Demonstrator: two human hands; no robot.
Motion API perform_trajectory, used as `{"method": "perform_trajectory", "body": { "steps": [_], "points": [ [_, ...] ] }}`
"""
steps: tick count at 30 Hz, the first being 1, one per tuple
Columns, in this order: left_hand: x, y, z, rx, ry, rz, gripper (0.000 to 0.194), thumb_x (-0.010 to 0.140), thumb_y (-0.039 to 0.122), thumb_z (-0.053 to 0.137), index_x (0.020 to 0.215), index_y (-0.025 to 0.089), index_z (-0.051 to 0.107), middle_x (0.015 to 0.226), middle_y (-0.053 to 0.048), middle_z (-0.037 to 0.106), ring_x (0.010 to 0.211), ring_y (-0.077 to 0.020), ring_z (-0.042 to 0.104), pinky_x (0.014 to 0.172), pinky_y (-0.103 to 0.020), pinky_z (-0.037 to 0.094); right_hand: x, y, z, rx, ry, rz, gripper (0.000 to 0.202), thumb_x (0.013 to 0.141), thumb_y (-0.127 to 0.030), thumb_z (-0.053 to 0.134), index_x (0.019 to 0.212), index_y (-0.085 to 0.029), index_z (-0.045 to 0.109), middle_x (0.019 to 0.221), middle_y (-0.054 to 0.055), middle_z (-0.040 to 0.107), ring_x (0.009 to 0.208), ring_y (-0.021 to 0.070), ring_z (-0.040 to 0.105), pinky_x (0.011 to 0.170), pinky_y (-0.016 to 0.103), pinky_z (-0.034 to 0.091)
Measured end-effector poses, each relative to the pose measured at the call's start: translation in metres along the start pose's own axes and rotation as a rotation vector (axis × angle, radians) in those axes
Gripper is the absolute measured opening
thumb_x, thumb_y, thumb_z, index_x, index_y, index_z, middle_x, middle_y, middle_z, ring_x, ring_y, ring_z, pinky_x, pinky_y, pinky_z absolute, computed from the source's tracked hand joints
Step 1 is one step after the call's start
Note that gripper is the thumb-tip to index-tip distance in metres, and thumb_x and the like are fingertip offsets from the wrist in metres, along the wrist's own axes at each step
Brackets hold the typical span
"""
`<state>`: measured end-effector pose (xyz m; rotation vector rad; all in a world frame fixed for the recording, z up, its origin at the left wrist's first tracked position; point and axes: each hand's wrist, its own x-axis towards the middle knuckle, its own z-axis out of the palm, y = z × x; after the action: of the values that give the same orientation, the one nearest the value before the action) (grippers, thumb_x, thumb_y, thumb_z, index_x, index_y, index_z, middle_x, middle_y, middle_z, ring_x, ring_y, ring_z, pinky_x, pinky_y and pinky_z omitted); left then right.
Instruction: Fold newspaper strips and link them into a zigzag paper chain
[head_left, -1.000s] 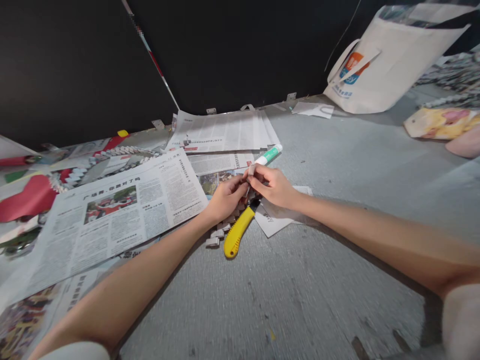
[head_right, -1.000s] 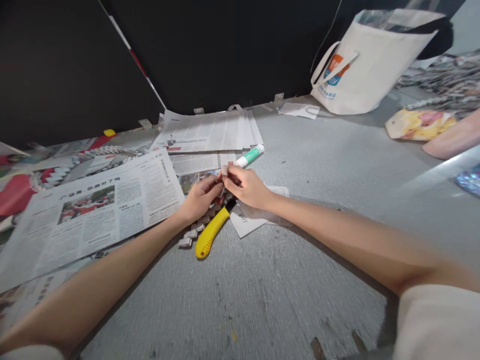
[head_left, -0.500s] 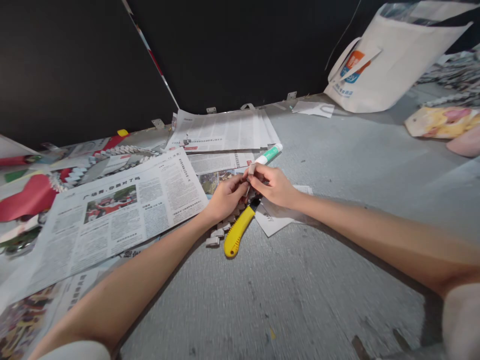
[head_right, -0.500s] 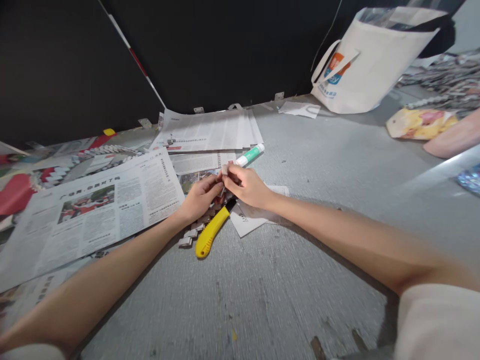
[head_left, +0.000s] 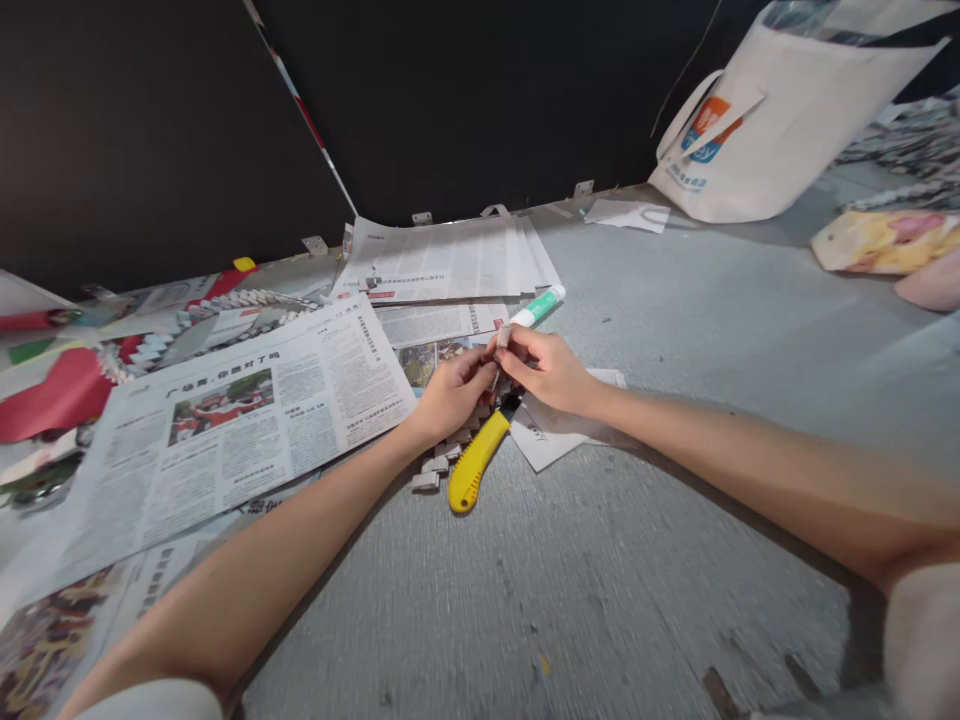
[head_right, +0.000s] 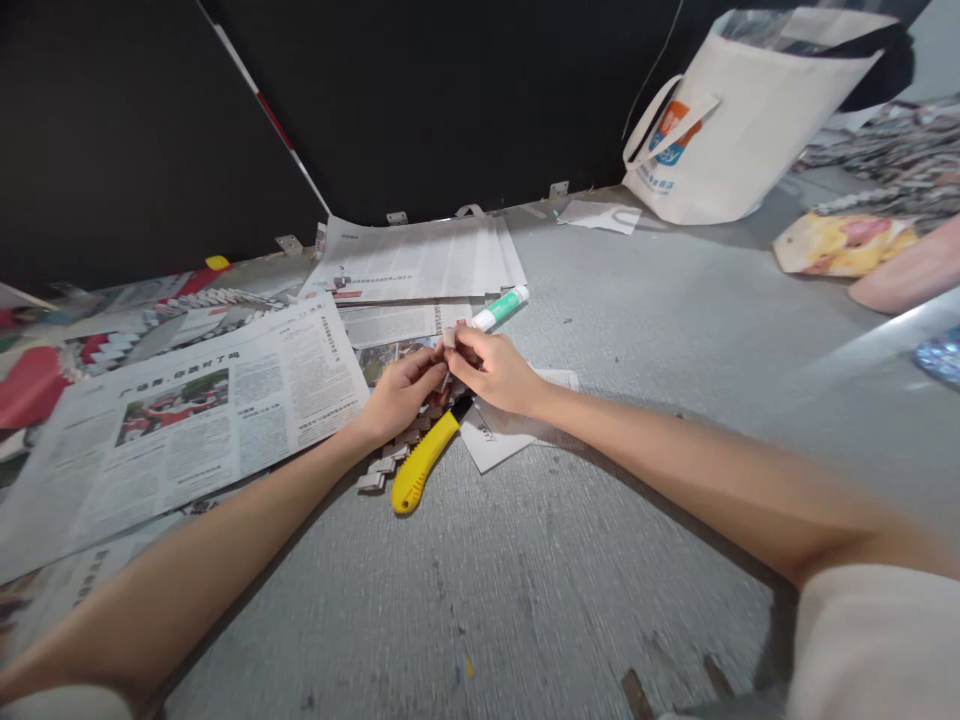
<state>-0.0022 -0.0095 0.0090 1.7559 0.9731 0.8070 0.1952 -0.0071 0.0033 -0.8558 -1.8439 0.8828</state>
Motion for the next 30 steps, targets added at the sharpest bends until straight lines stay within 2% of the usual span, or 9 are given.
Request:
{"method": "perform_trajectory", "body": {
  "steps": [8, 18, 30],
  "points": [
    [0.0011, -0.0035, 0.0002, 0.017, 0.006, 0.007, 0.021, 0.102, 0.035, 0.053, 0.088, 0.02, 0.057, 0.065, 0.003, 0.061, 0.058, -0.0116, 0.056, 0.06, -0.025, 0.045, -0.0002, 0.0011, 0.0003, 0.019, -0.003, 0.003, 0.013, 0.105, -0.03, 0.055, 0.099, -0.02, 0.061, 0.076, -0.002, 0.057, 0.063, 0.0128, 0.046, 0.061, 0.028, 0.039],
    [0.0003, -0.0007, 0.0, 0.012, 0.001, -0.003, 0.02, 0.102, 0.034, 0.053, 0.088, 0.02, 0.057, 0.065, 0.003, 0.061, 0.058, -0.0116, 0.056, 0.06, -0.026, 0.046, 0.0001, 0.0002, 0.0001, 0.038, -0.01, 0.001, 0.014, 0.105, -0.031, 0.055, 0.1, -0.019, 0.062, 0.079, -0.001, 0.059, 0.067, 0.0136, 0.05, 0.064, 0.028, 0.043],
    [0.0006, 0.0, -0.0001, 0.031, 0.008, 0.002, 0.021, 0.102, 0.034, 0.052, 0.088, 0.021, 0.058, 0.064, 0.003, 0.06, 0.058, -0.0119, 0.056, 0.059, -0.026, 0.045, 0.0004, -0.0002, -0.0003, 0.033, -0.014, 0.008, 0.014, 0.105, -0.031, 0.055, 0.1, -0.02, 0.061, 0.077, -0.002, 0.057, 0.067, 0.0141, 0.049, 0.064, 0.029, 0.041]
  ]
}}
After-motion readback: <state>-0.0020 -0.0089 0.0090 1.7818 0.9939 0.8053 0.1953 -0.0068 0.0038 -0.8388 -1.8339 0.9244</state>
